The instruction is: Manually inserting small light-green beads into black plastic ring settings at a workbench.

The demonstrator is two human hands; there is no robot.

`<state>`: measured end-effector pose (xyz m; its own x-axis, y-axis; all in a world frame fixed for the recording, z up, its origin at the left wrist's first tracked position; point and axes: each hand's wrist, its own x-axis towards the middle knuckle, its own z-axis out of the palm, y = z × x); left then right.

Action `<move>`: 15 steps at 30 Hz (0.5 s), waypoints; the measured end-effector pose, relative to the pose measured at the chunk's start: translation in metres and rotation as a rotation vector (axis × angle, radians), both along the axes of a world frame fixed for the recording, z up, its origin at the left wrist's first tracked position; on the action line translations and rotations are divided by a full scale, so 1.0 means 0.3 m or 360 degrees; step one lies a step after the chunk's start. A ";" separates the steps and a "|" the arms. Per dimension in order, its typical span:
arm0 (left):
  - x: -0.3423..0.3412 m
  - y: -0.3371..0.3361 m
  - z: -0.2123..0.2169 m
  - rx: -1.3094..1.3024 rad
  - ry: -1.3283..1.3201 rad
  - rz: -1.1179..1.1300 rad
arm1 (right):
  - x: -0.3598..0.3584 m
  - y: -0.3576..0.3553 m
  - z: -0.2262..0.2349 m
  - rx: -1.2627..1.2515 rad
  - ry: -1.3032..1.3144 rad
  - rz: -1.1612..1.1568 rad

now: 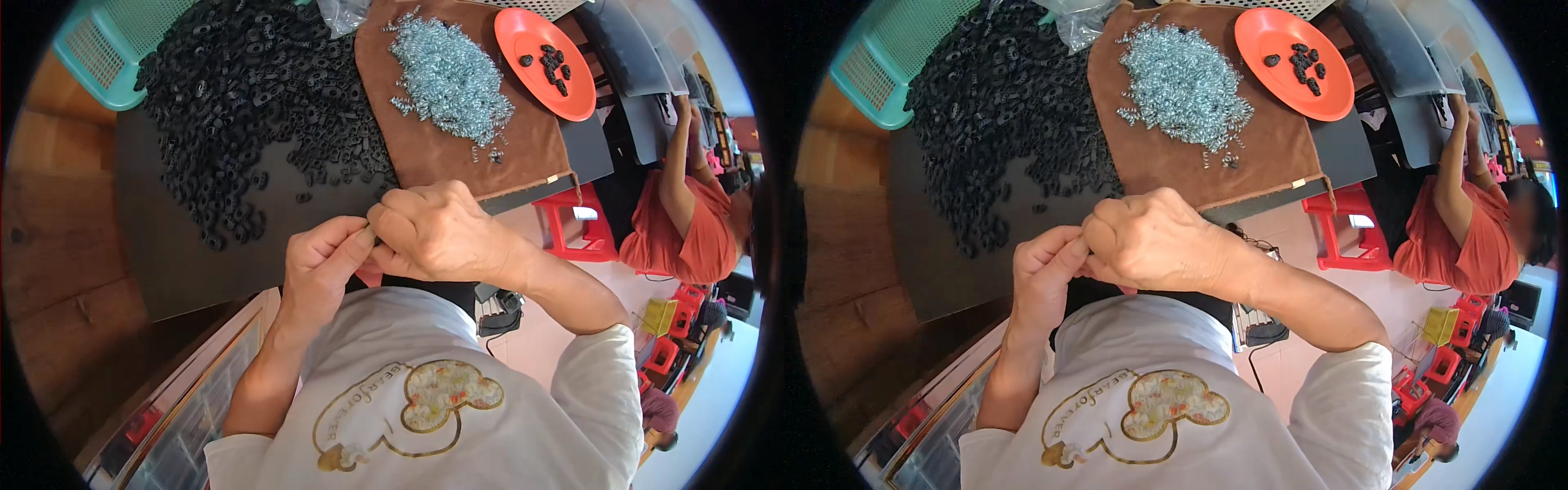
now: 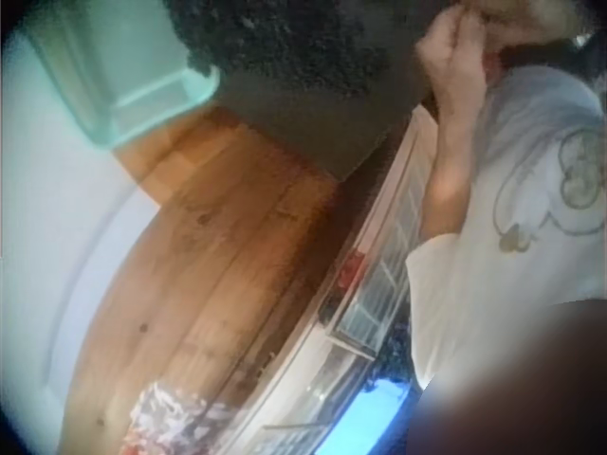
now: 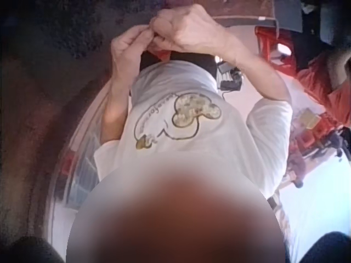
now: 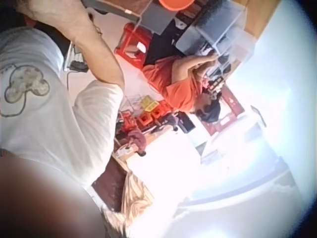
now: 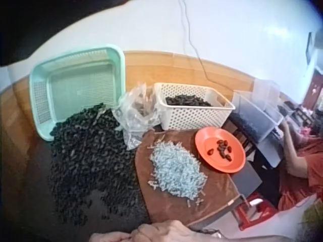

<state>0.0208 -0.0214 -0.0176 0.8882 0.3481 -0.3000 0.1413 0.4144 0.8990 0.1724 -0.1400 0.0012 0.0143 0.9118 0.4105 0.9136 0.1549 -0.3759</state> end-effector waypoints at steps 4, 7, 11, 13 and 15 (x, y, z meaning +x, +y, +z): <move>0.002 0.001 0.006 -0.0008 -0.0045 0.0038 | -0.018 0.005 -0.016 0.0114 0.0034 -0.0142; 0.010 -0.007 0.005 0.0002 -0.0038 0.0130 | 0.001 -0.006 0.015 0.0074 0.0107 -0.0344; 0.015 -0.011 0.014 0.0002 -0.0035 0.0105 | -0.002 0.000 0.010 0.0157 0.0030 -0.0096; 0.010 -0.010 0.018 0.0028 -0.0012 0.0072 | -0.001 -0.001 0.005 0.0149 0.0053 -0.0057; 0.014 -0.013 0.021 0.0085 -0.0008 0.0010 | -0.002 -0.018 -0.016 0.0144 0.0085 -0.0027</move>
<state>0.0249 -0.0252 -0.0112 0.8874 0.3688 -0.2765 0.1345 0.3666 0.9206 0.1718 -0.1452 -0.0036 0.0536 0.8705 0.4892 0.8955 0.1749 -0.4093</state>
